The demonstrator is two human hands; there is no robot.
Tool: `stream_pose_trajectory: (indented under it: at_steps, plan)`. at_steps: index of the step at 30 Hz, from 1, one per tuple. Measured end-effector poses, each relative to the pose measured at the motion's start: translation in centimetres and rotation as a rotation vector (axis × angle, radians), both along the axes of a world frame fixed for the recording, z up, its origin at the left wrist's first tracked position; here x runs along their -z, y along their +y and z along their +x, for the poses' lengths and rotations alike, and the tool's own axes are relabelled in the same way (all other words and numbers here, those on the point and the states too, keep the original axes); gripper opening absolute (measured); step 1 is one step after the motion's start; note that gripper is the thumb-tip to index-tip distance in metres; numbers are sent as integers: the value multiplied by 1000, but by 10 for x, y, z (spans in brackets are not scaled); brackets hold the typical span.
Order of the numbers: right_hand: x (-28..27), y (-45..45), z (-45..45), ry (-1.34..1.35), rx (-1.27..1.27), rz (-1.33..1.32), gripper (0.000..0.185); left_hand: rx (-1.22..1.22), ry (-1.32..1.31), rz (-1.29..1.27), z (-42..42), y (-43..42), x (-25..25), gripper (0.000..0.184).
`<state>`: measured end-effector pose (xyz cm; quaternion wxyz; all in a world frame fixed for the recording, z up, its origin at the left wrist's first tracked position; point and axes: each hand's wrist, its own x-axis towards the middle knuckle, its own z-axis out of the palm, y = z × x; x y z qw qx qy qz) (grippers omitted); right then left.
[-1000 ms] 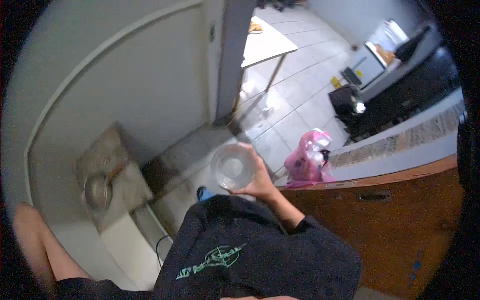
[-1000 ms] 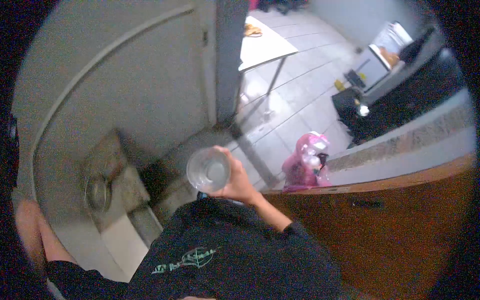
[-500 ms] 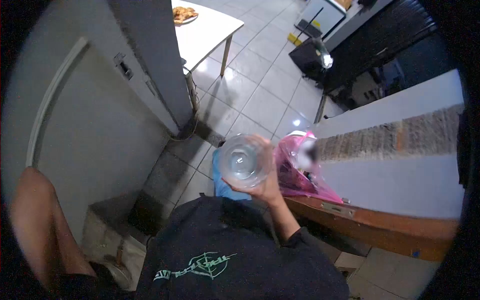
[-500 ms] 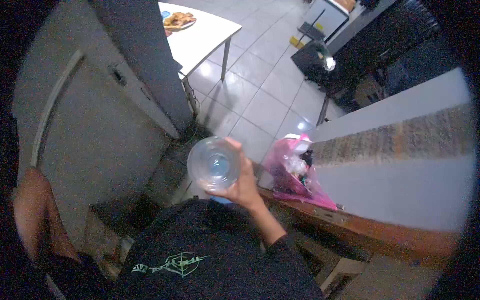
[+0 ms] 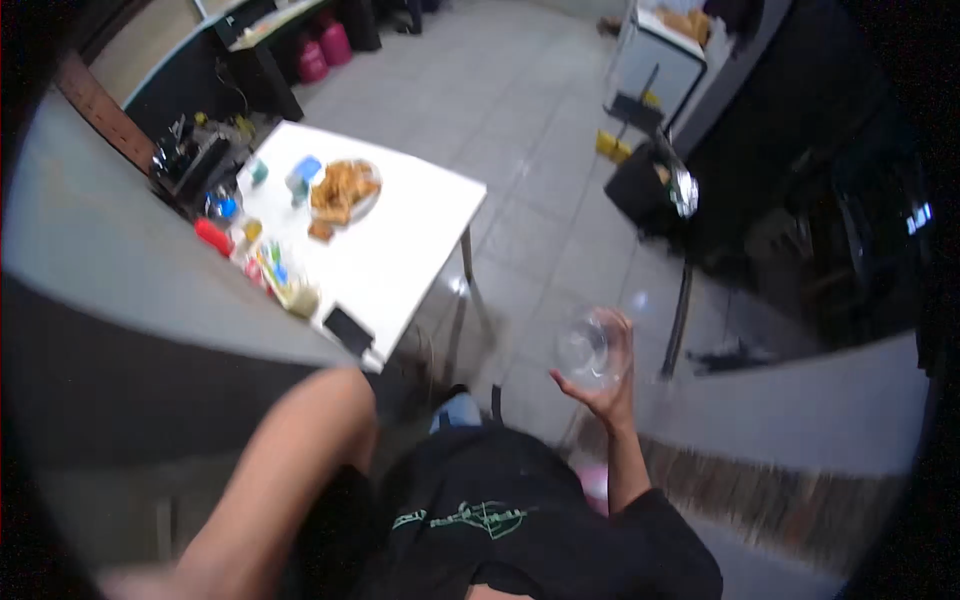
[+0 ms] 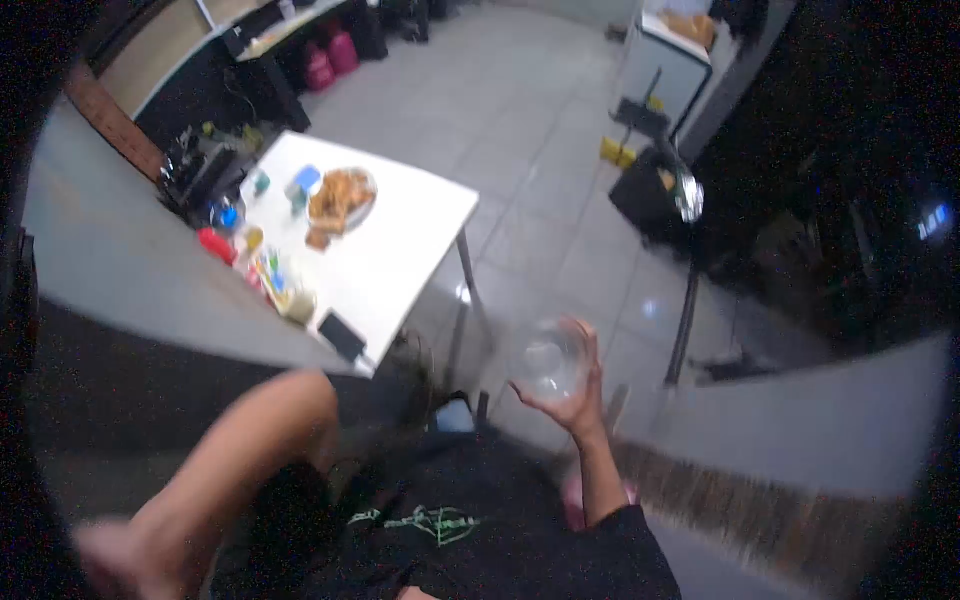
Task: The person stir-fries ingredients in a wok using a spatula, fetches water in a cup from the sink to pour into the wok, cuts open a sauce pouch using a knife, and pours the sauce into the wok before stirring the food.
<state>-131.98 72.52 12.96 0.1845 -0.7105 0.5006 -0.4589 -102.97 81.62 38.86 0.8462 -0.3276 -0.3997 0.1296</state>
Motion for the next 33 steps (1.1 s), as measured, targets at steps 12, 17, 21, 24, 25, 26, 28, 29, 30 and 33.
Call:
stream_pose_trajectory:
  at_steps: [12, 17, 21, 24, 25, 26, 28, 29, 30, 33]
  plan:
    - [0, -340, -38, -235, -5, 105, 72, -191, -512, 1512, -65, -486, 300, 28]
    - [5, -502, -53, -184, -188, 199, 78, -358, -563, 1754, -72, -581, 352, 18]
    - [1, -628, -55, -78, -370, 118, 83, -311, -228, 2026, -86, -643, 384, 15]
    - [-6, -708, -29, -59, -455, 170, 82, -429, -162, 2131, -91, -671, 376, 12]
    - [-8, -736, -20, -54, -520, 167, 82, -474, -150, 2152, -89, -680, 373, 13]
    - [-7, -763, -10, -18, -552, 109, 82, -516, -88, 2153, -86, -689, 372, 13]
    - [-6, -813, 17, -6, -626, 38, 82, -556, 11, 2209, -76, -708, 376, 13]
    - [-10, -833, 31, -43, -644, 118, 81, -584, 70, 2195, -70, -718, 381, 15]
    - [-11, -853, 48, -74, -658, 204, 81, -622, 106, 2197, -62, -731, 384, 15]
    - [-6, -916, 101, -87, -759, 214, 81, -531, 302, 2159, -37, -774, 390, 17]
